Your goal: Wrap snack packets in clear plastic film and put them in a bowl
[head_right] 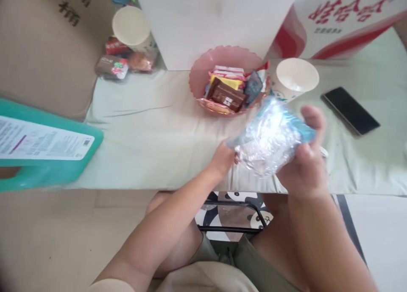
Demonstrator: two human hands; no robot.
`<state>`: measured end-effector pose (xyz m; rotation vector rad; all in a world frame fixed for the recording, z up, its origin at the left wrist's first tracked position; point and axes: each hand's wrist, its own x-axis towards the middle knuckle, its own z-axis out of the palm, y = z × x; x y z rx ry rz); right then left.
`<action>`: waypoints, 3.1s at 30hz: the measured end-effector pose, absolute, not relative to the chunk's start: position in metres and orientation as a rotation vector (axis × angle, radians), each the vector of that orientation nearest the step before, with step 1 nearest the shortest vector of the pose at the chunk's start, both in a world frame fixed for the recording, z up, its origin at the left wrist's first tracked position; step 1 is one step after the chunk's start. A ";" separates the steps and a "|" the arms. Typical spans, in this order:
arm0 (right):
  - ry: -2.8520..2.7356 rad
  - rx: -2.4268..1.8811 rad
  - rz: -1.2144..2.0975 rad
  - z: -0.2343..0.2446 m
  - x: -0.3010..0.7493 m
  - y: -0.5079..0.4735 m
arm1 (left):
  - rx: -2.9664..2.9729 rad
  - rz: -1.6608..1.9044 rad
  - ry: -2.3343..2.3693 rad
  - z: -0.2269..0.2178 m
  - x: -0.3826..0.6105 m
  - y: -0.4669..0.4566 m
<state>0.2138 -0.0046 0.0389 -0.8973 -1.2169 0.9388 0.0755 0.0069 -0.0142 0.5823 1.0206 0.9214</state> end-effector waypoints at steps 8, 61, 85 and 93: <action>-1.208 -1.365 1.034 -0.015 0.267 0.001 | 0.677 0.822 0.693 -0.012 0.090 0.023; -1.519 -1.388 1.443 -0.001 0.270 -0.012 | 1.448 1.450 1.202 -0.029 0.083 0.021; -1.726 -1.998 0.349 -0.034 0.322 0.016 | 2.087 1.043 1.370 -0.030 0.081 0.009; -1.713 -1.863 0.127 -0.032 0.313 0.016 | 2.059 1.024 1.421 -0.030 0.083 0.012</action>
